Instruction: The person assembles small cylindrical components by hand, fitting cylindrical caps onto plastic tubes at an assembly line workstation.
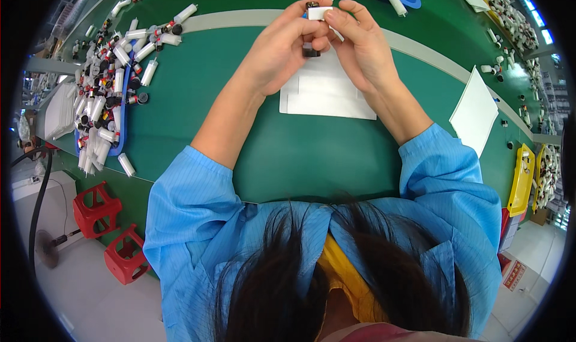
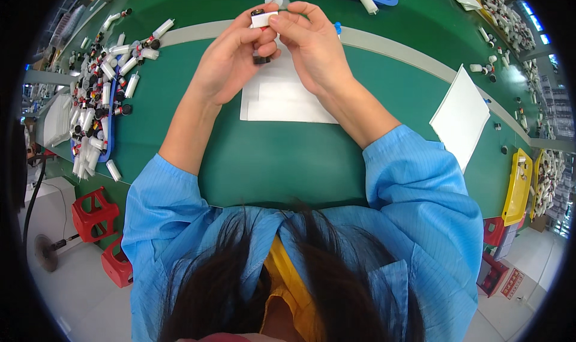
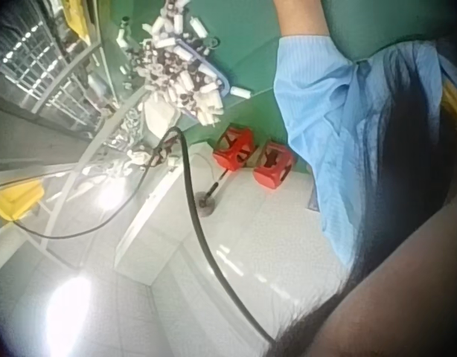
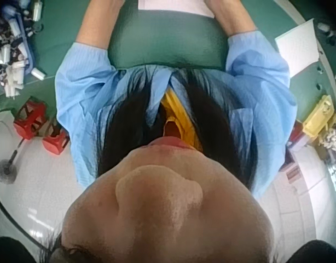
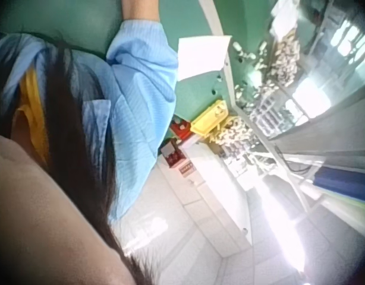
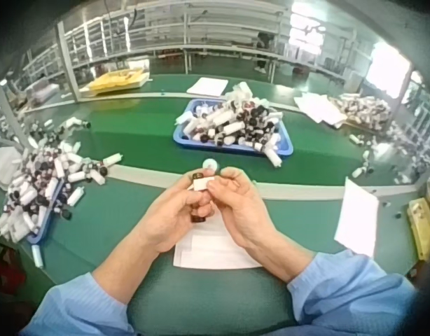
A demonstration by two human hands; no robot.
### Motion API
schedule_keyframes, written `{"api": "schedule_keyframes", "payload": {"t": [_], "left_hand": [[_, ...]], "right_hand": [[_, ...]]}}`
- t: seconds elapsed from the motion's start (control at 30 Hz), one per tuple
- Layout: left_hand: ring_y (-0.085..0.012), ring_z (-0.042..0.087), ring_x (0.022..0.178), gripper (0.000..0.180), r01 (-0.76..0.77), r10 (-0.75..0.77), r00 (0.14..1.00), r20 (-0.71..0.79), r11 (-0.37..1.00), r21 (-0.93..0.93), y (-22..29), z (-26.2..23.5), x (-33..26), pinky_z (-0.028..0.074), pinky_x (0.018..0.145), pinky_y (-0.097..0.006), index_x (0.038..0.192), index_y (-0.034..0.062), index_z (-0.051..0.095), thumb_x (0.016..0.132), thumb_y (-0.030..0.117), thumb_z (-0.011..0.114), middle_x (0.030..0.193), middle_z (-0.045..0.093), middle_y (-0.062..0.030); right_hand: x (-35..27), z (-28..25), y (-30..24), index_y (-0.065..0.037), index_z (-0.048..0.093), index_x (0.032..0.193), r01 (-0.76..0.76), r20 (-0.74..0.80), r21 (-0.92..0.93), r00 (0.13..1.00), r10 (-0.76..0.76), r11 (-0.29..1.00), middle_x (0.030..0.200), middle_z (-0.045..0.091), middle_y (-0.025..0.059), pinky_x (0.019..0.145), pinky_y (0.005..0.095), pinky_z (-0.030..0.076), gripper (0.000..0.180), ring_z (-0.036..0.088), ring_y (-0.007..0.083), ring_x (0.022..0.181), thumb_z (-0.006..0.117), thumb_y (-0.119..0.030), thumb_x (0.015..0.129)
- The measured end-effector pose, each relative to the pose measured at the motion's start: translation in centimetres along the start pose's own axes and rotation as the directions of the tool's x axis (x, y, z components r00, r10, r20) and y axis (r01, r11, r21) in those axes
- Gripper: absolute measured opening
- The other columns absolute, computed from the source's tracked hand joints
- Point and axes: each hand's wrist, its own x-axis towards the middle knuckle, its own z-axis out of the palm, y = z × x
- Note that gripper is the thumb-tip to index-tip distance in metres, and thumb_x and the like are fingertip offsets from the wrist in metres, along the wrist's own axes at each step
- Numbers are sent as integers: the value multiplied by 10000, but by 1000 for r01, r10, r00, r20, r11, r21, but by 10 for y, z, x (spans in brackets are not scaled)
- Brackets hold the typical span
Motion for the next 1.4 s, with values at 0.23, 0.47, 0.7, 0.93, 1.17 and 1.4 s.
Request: {"api": "schedule_keyframes", "payload": {"t": [0.23, 0.47, 0.7, 0.93, 1.17, 1.4], "left_hand": [[-78, 380, 645, 338, -3, 9, 998, 69, 997, -83, -7, -4, -1, 422, 783, -298, 1210, 34, 467, 994, 266, 353, 724, 390, 35], [-156, 548, 627, 492, 243, -205, 928, 312, 966, -88, -8, -10, -3, 468, 829, -369, 1035, 36, 535, 996, 421, 232, 713, 555, -44], [-287, 623, 846, 268, 39, 427, 904, -26, -22, 999, 13, -48, 2, 487, 800, -369, 1006, 39, 651, 909, 212, 470, 909, 644, -158], [-330, 563, 992, 350, 431, 557, 826, -88, -522, 736, 84, -187, -1, 455, 890, -403, 1088, 102, 632, 770, 31, 502, 1101, 565, -142], [-334, 588, 916, 238, 209, 205, 967, -151, -296, 932, 92, -221, -21, 465, 811, -387, 960, 53, 652, 758, 54, 527, 1000, 607, -180], [-318, 564, 960, 261, -269, 341, 878, 336, -231, 935, 55, -121, -58, 454, 834, -385, 984, 48, 611, 783, -38, 468, 1045, 586, -105]], "right_hand": [[-5, 4, -5, -65, 455, 1079, -64, 14, -9, 998, 64, 998, 944, 617, 38, 769, 268, 378, 341, 523, 105, 873, 670, -116, 819], [-5, 4, -27, -23, 420, 1311, -83, 110, -342, 986, 128, 936, 1095, 603, 100, 860, 292, 450, 574, 605, 139, 891, 682, -158, 819], [89, -11, -92, -57, 519, 1239, 287, 280, -954, 956, -89, 83, 822, 633, 7, 740, 199, 440, 459, 557, 66, 773, 676, -147, 817], [119, -19, -136, -21, 460, 1227, 292, 312, -949, 812, -493, -120, 822, 644, 112, 637, 284, 495, 534, 617, 165, 705, 683, -84, 746], [47, -49, -62, -91, 589, 1133, 412, 372, -884, 906, -202, 222, 814, 644, 14, 653, 207, 452, 325, 539, 70, 695, 651, -114, 814], [-21, -46, -19, -67, 613, 1082, 289, 341, -898, 934, 110, 332, 805, 626, 3, 678, 209, 455, 273, 514, 57, 702, 624, -63, 810]]}}
